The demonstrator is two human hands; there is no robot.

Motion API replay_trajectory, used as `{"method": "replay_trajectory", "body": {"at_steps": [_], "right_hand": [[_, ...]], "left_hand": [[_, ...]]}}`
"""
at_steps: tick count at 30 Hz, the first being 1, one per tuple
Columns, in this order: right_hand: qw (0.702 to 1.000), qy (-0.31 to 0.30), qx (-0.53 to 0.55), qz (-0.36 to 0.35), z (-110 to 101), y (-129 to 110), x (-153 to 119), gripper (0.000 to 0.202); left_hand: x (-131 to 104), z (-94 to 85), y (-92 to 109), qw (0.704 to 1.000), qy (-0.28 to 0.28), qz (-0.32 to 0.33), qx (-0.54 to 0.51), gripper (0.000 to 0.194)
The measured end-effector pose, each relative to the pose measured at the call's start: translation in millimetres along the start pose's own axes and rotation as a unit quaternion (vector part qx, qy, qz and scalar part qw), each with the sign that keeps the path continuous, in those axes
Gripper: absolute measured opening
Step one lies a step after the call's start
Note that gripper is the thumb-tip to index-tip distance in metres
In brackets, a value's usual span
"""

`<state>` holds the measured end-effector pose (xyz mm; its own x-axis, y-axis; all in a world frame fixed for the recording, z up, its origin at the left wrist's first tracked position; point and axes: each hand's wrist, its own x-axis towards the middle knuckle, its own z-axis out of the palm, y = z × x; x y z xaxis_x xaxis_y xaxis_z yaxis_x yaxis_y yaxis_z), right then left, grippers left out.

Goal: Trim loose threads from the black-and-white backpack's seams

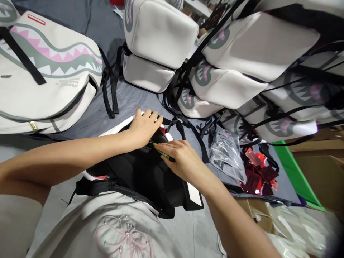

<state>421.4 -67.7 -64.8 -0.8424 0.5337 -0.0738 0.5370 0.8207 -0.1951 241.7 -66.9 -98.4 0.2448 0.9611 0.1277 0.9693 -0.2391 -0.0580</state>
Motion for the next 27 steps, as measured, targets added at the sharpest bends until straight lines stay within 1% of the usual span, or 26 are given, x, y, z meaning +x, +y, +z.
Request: {"method": "replay_trajectory", "body": {"at_steps": [2, 5, 7, 12, 17, 20, 22, 24, 27], "right_hand": [[1.0, -0.013, -0.012, 0.002, -2, -5, 4, 0.036], [0.999, -0.028, -0.036, 0.027, -5, -11, 8, 0.03], [0.998, -0.027, -0.042, 0.04, -5, -14, 9, 0.026], [0.998, -0.029, -0.031, 0.039, -2, -16, 10, 0.024], [0.998, -0.042, -0.023, 0.03, -2, -13, 11, 0.03], [0.997, -0.059, -0.039, 0.022, -2, -11, 11, 0.029], [0.997, -0.058, -0.04, 0.016, -2, -11, 11, 0.032], [0.997, -0.058, -0.041, 0.018, -2, -12, 11, 0.034], [0.996, -0.061, -0.056, 0.028, -1, -12, 10, 0.032]], "left_hand": [[0, 1.7, 0, 1.0, 0.006, 0.001, 0.001, 0.071], [1, 3.8, -1, 1.0, 0.005, -0.001, -0.003, 0.072], [1, 4.9, -1, 1.0, 0.004, -0.002, -0.004, 0.069], [3, 6.5, -2, 1.0, 0.008, -0.006, -0.012, 0.064], [3, 7.0, -2, 1.0, 0.001, -0.008, -0.019, 0.063], [3, 7.4, -2, 1.0, 0.007, -0.008, -0.019, 0.062], [3, 7.1, -2, 1.0, 0.008, -0.007, -0.024, 0.06], [2, 6.5, -2, 0.999, 0.005, -0.008, -0.032, 0.059], [2, 6.0, -3, 0.999, -0.003, -0.012, -0.037, 0.059]]}}
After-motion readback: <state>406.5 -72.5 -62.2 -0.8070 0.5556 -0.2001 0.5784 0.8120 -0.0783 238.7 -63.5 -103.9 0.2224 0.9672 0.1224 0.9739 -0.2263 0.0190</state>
